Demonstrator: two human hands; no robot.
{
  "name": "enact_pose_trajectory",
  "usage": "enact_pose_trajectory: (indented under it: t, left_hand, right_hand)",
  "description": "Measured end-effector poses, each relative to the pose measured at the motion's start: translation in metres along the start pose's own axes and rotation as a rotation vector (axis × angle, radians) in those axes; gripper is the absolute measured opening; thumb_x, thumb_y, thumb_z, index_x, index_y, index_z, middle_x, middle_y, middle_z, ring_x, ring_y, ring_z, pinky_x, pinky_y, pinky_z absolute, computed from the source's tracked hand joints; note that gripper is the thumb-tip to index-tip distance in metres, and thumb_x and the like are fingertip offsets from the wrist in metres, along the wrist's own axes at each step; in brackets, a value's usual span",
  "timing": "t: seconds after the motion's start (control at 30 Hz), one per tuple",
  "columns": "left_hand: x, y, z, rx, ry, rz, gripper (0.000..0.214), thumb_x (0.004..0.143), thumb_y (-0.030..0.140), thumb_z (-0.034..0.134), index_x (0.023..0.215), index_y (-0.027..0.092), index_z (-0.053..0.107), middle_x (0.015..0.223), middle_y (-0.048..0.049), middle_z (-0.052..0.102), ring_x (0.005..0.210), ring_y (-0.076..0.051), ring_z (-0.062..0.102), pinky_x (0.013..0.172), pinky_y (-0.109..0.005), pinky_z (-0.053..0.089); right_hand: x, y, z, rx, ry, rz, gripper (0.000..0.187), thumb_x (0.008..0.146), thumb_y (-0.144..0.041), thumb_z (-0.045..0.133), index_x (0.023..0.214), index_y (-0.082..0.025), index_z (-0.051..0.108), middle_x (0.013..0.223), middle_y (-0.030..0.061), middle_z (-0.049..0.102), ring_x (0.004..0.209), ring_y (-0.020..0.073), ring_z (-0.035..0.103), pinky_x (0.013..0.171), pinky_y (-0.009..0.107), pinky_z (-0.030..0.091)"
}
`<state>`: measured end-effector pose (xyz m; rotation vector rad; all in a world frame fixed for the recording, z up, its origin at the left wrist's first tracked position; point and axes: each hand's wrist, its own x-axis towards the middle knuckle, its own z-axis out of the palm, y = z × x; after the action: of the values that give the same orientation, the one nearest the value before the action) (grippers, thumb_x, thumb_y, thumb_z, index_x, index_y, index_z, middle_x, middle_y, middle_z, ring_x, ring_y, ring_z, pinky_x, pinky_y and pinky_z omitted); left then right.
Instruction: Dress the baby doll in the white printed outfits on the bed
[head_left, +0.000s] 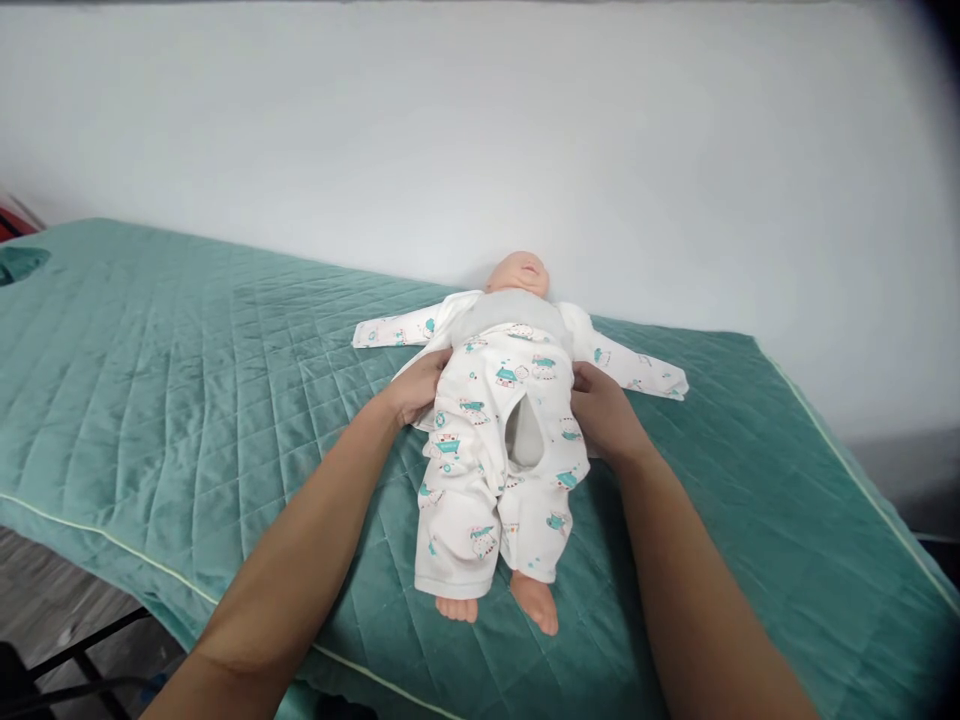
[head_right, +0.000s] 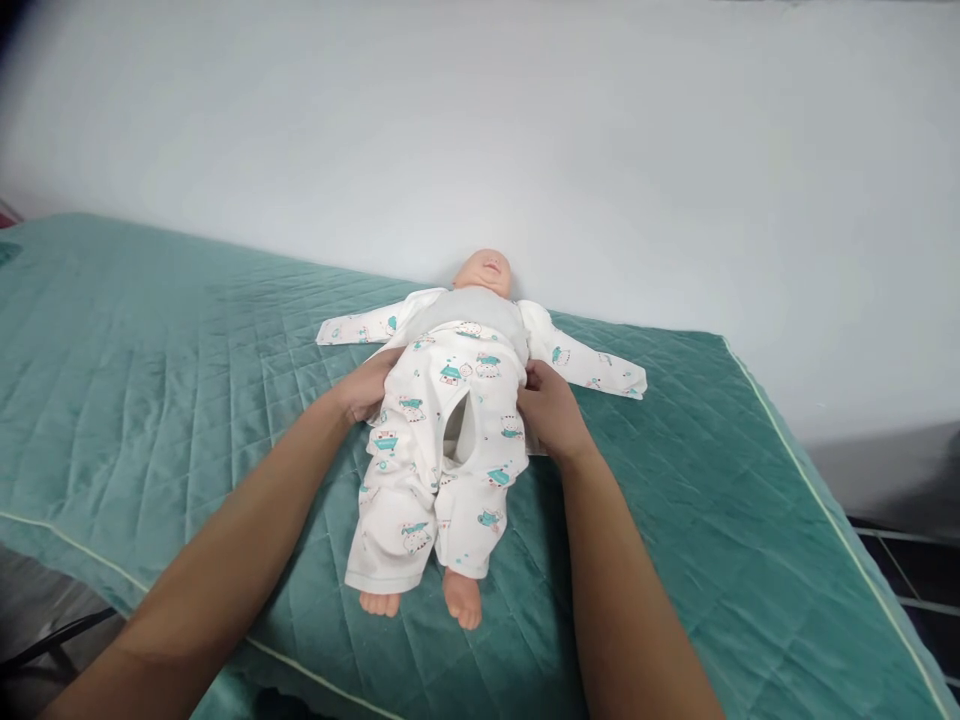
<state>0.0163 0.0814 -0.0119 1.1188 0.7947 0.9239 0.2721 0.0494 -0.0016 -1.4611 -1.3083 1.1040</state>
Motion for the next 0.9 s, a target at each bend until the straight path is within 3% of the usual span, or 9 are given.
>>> enact_pose_trajectory:
  t: [0.2, 0.33, 0.47, 0.57, 0.77, 0.9]
  left_hand:
    - [0.003, -0.004, 0.005, -0.222, 0.071, -0.046, 0.032, 0.065, 0.014, 0.077, 0.097, 0.017, 0.075, 0.086, -0.0048, 0.079, 0.089, -0.025, 0.074, 0.089, -0.040, 0.058]
    - [0.005, -0.002, 0.011, -0.325, 0.083, -0.098, 0.030, 0.074, 0.023, 0.075, 0.103, 0.015, 0.074, 0.089, -0.0071, 0.079, 0.091, -0.026, 0.074, 0.088, -0.039, 0.059]
    - [0.008, -0.003, 0.015, -0.336, 0.131, -0.069, 0.035, 0.077, 0.026, 0.077, 0.110, 0.017, 0.072, 0.096, -0.0070, 0.079, 0.092, -0.025, 0.074, 0.089, -0.038, 0.059]
    - [0.008, -0.003, 0.017, -0.364, 0.106, -0.047, 0.037, 0.080, 0.034, 0.076, 0.114, 0.019, 0.071, 0.097, -0.0070, 0.079, 0.094, -0.025, 0.074, 0.091, -0.039, 0.059]
    - [0.006, 0.001, 0.017, -0.320, 0.074, -0.068, 0.029, 0.076, 0.022, 0.076, 0.105, 0.017, 0.073, 0.089, -0.0068, 0.079, 0.096, -0.029, 0.074, 0.092, -0.042, 0.059]
    - [0.008, 0.001, 0.015, -0.307, 0.072, -0.062, 0.030, 0.074, 0.018, 0.076, 0.103, 0.017, 0.072, 0.090, -0.0065, 0.079, 0.098, -0.028, 0.074, 0.095, -0.043, 0.057]
  right_hand:
    - [-0.003, -0.003, 0.012, 0.316, 0.032, 0.017, 0.026, 0.065, -0.029, 0.080, 0.087, -0.023, 0.066, 0.083, 0.0008, 0.076, 0.075, 0.0227, 0.070, 0.065, 0.034, 0.055]
    - [-0.002, -0.006, 0.013, 0.432, 0.049, 0.031, 0.026, 0.064, -0.026, 0.080, 0.086, -0.023, 0.068, 0.083, 0.0011, 0.077, 0.087, 0.0262, 0.073, 0.073, 0.038, 0.059]
    - [0.001, -0.001, 0.010, 0.505, -0.012, 0.031, 0.028, 0.060, -0.021, 0.080, 0.085, -0.024, 0.067, 0.088, 0.0007, 0.078, 0.092, 0.0259, 0.073, 0.079, 0.040, 0.060]
    - [0.002, 0.002, 0.008, 0.495, -0.048, 0.025, 0.030, 0.060, -0.022, 0.082, 0.085, -0.024, 0.066, 0.091, 0.0008, 0.078, 0.090, 0.0249, 0.073, 0.080, 0.040, 0.061]
    - [0.005, 0.000, 0.009, 0.370, 0.044, 0.080, 0.040, 0.057, -0.021, 0.086, 0.092, -0.023, 0.066, 0.097, 0.0038, 0.078, 0.091, 0.0274, 0.074, 0.076, 0.040, 0.061]
    - [0.007, -0.004, 0.008, 0.298, -0.067, 0.059, 0.038, 0.063, -0.024, 0.083, 0.098, -0.023, 0.069, 0.103, 0.0044, 0.078, 0.094, 0.0276, 0.073, 0.079, 0.041, 0.061]
